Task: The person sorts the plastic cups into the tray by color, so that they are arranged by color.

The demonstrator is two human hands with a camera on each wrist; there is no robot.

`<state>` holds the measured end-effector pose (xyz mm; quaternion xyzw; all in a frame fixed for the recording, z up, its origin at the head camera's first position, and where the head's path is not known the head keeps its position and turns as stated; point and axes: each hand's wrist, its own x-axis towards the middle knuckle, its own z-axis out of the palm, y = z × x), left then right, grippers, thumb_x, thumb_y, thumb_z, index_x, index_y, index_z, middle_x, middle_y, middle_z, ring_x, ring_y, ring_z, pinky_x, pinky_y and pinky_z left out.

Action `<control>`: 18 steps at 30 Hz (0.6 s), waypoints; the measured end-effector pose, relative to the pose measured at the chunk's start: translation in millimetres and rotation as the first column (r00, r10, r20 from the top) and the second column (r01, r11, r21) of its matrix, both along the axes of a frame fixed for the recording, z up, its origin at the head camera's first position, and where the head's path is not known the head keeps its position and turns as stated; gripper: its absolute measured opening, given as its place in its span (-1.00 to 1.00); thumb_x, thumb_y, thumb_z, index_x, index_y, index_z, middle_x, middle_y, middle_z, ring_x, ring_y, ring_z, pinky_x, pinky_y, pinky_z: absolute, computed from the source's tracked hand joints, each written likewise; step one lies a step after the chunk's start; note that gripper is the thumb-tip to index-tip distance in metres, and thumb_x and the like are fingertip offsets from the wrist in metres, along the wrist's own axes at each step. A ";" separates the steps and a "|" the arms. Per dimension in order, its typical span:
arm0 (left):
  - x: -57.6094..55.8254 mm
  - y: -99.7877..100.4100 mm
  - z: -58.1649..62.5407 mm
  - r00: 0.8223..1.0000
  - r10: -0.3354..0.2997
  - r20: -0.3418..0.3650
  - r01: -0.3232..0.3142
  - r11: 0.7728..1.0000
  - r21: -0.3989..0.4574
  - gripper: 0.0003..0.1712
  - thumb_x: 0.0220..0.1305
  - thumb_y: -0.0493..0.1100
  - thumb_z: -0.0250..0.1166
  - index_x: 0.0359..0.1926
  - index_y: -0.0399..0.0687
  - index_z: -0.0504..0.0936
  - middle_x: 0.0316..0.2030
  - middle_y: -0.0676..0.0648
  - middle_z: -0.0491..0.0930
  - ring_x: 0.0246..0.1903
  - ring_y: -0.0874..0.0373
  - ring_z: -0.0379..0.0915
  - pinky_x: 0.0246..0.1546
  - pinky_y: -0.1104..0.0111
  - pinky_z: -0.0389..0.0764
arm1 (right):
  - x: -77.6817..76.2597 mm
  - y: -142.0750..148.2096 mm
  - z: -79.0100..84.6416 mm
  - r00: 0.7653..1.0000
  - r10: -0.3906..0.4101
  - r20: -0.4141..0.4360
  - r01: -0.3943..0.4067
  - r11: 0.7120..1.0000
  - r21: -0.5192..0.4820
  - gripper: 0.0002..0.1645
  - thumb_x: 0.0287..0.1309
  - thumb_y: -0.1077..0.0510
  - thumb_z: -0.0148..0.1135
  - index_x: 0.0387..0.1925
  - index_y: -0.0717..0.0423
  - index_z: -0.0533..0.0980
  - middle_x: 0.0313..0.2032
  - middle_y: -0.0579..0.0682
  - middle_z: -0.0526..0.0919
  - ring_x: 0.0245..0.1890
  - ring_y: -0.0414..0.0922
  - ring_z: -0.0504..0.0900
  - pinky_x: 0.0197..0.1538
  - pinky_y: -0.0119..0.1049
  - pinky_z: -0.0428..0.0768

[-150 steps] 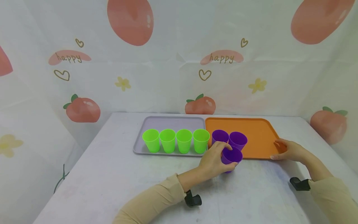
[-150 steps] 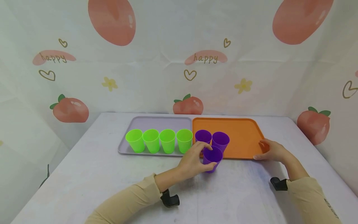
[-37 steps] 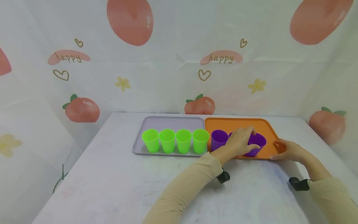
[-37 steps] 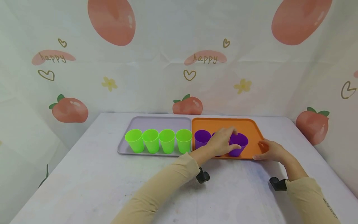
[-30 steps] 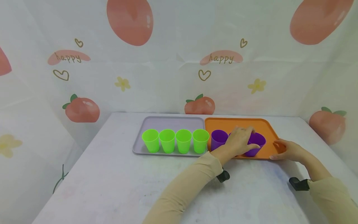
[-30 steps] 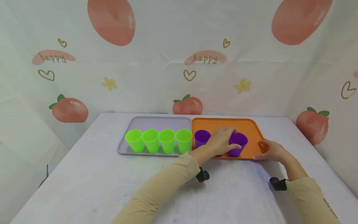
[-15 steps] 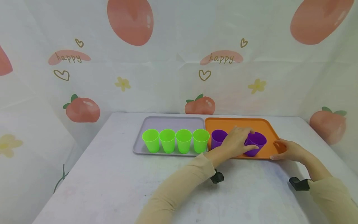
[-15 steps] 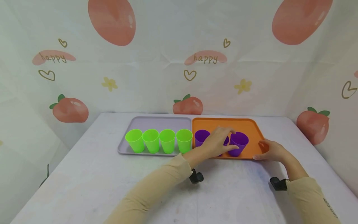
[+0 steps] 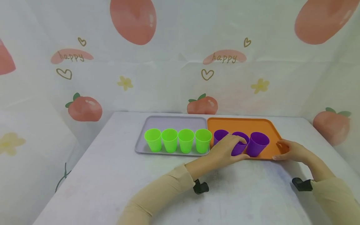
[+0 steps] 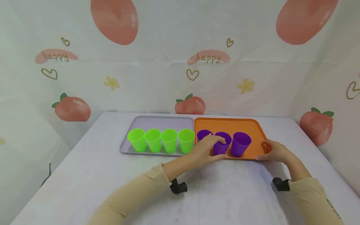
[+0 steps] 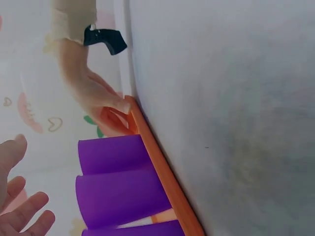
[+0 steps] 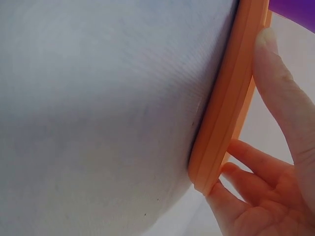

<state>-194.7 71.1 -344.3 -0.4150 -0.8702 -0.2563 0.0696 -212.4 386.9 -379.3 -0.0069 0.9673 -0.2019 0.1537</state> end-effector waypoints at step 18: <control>3.3 -121.2 -14.6 0.992 0.120 -0.037 -0.104 0.953 0.284 -0.62 0.12 -0.21 0.34 -0.04 -0.22 0.51 -0.09 -0.10 0.61 0.03 0.05 0.50 0.13 0.29 0.52 | 2.3 -3.5 4.3 0.999 0.013 -0.031 -0.012 0.999 0.036 0.20 -0.13 -0.24 0.38 0.22 0.57 0.09 0.14 0.65 0.15 0.09 0.52 0.16 0.11 0.43 0.24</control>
